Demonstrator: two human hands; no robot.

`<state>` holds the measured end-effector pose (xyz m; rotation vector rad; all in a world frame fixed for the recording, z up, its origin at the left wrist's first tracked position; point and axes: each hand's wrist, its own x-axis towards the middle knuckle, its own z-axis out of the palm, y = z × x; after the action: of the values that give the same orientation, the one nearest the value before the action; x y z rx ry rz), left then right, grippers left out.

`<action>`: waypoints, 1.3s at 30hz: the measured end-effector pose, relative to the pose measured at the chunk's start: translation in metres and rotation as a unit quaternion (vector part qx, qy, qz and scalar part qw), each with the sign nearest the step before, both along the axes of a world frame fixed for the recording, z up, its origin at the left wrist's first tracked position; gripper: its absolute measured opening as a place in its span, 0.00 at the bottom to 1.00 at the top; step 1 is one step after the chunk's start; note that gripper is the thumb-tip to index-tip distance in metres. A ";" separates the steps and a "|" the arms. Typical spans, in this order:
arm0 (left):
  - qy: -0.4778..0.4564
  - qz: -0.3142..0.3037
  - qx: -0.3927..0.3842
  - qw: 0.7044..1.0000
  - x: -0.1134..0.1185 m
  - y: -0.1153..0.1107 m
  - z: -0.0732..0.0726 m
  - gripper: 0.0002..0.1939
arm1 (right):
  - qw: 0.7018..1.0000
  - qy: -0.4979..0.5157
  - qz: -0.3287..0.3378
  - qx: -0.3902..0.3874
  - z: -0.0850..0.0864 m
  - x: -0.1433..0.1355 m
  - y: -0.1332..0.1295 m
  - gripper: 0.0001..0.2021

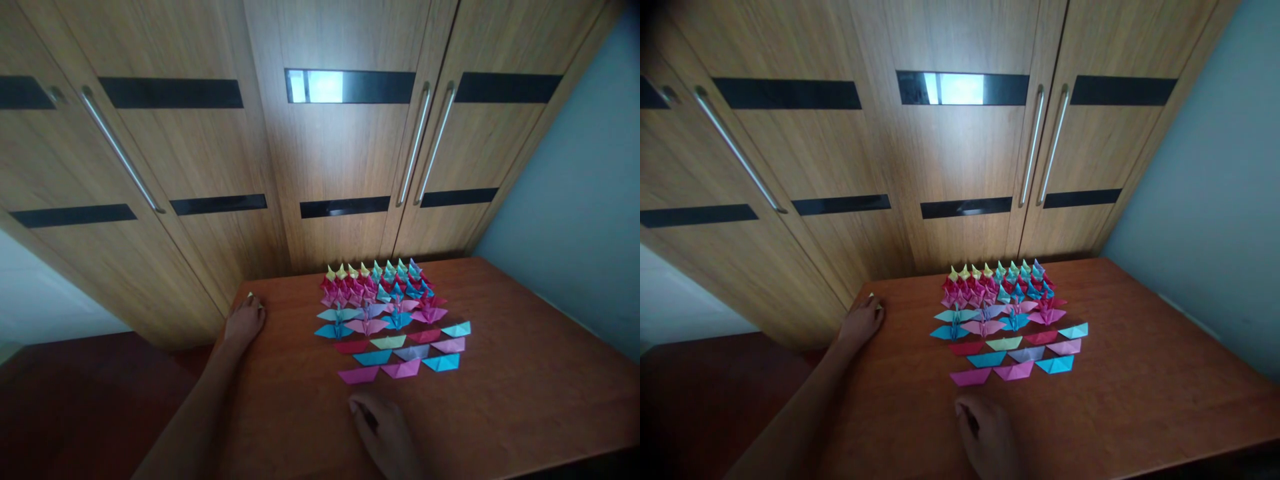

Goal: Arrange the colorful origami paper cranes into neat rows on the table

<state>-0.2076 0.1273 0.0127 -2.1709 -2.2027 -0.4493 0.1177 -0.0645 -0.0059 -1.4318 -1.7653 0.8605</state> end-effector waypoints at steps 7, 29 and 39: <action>-0.121 0.002 0.023 0.992 0.000 -0.020 0.003 0.18 | 1.000 0.014 0.001 -0.015 0.004 0.000 -0.001 0.16; -0.780 -0.047 -0.152 0.605 0.173 -0.156 0.014 0.18 | 0.940 0.295 -0.127 -0.113 0.020 -0.016 0.027 0.22; -0.654 -0.085 -0.171 0.732 0.171 -0.159 -0.013 0.18 | 0.943 0.301 -0.107 -0.097 0.016 -0.008 0.014 0.17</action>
<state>-0.0371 -0.0319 0.0002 -2.5790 -2.6371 -2.3875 0.1097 -0.0510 0.0102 -1.2670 -1.0713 1.2211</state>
